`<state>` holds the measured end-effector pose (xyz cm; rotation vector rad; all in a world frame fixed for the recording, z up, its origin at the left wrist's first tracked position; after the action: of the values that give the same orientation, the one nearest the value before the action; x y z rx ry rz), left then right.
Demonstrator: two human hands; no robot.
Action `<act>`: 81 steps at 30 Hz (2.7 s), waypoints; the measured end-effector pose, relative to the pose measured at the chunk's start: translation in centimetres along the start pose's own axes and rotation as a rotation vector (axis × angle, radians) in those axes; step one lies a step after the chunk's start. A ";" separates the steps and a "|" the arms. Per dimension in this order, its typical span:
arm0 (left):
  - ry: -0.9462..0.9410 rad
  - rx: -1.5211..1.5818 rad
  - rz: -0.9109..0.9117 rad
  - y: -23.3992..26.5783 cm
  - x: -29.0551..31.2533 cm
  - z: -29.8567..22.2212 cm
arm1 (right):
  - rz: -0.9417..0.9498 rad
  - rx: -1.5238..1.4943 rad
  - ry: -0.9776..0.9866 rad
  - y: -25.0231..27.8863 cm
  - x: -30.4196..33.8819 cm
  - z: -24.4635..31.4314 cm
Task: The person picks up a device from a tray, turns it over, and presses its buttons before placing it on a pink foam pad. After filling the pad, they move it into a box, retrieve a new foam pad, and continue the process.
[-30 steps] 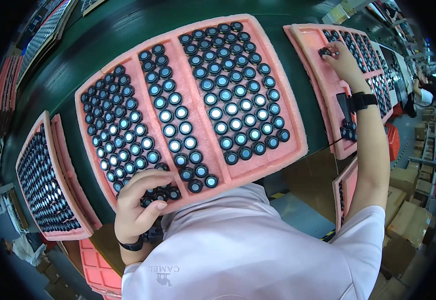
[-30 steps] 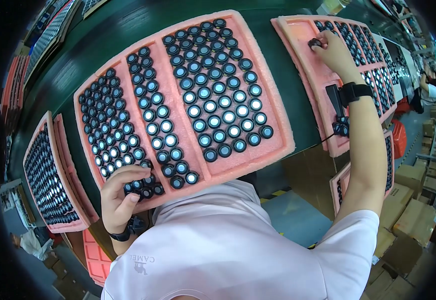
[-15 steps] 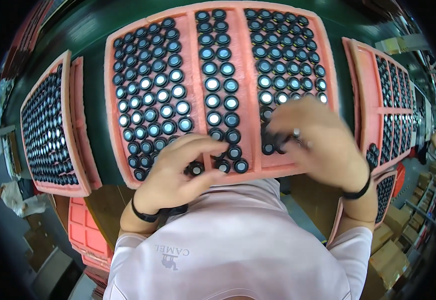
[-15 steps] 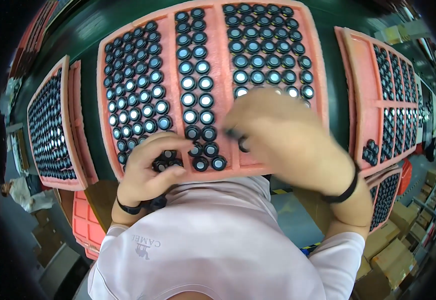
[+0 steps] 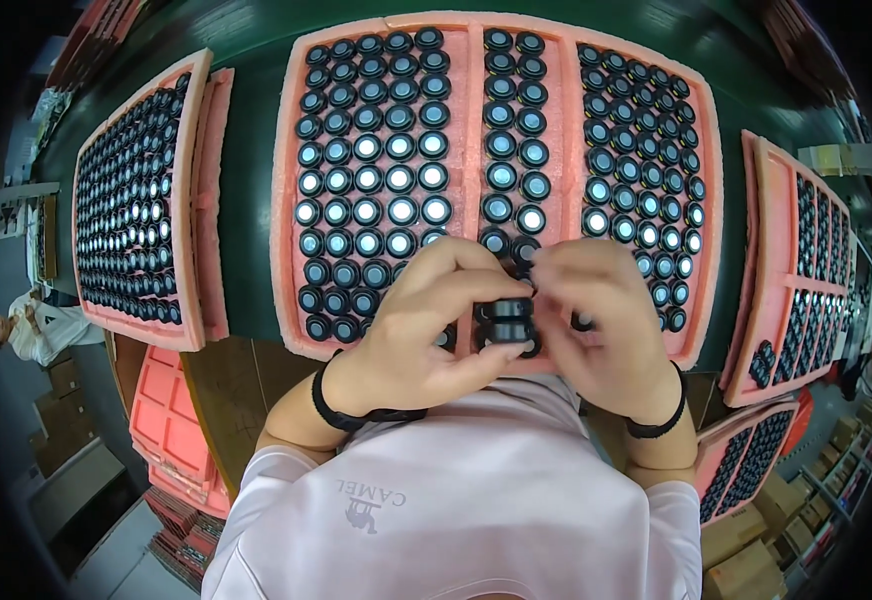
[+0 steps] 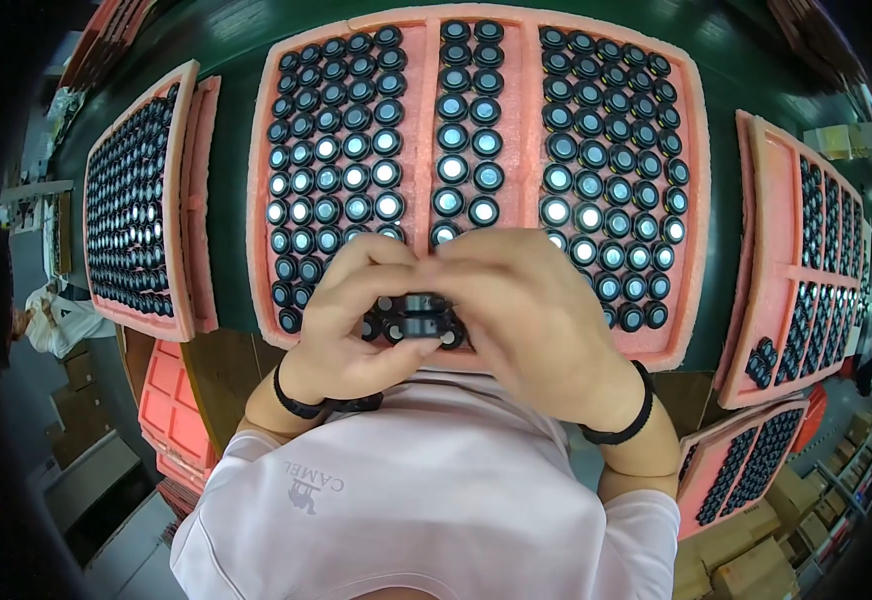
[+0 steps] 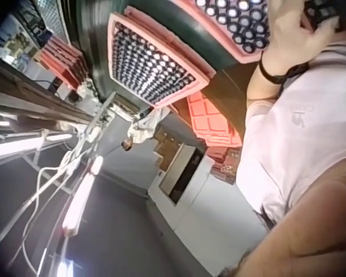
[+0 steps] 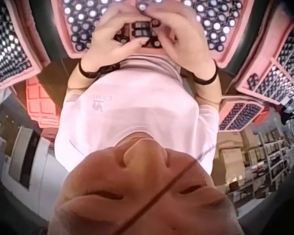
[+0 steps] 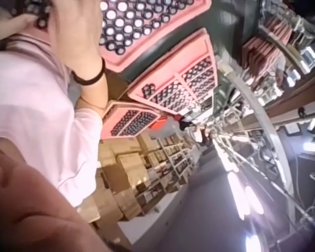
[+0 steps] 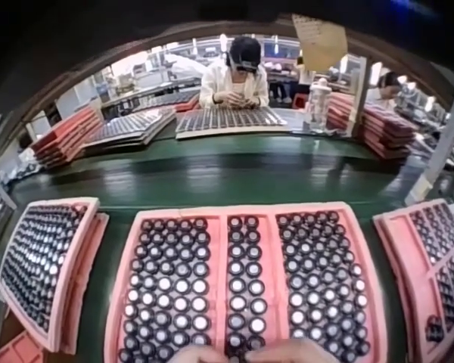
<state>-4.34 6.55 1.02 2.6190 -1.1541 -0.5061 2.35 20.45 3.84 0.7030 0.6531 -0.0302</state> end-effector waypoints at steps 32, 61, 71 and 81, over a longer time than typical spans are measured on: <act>-0.353 -0.092 0.070 -0.6 -0.6 -0.8 | -0.099 -1.095 -0.613 -3.3 4.0 -1.8; -0.035 0.123 -0.021 0.4 -0.3 0.0 | -0.246 -0.521 -0.378 -0.4 4.6 -2.3; -0.042 0.141 -0.007 0.4 -0.3 -0.3 | -0.213 -0.519 -0.337 -0.2 4.1 -2.1; -0.026 0.110 0.002 0.2 -0.3 0.0 | -0.229 -0.592 -0.346 -0.8 4.2 -2.3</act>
<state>-4.65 6.67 1.19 2.7110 -1.2251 -0.4909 4.22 22.05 -0.35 0.0436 0.3743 -0.1591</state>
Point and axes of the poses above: each hand's wrist, its own x-axis away from the middle knuckle, its own y-axis out of the back of the hand, z = x × y, the point moved 6 cm from there along -x, towards the middle knuckle, and after that the axes turned 7 degrees about y, right-handed, at the moved point
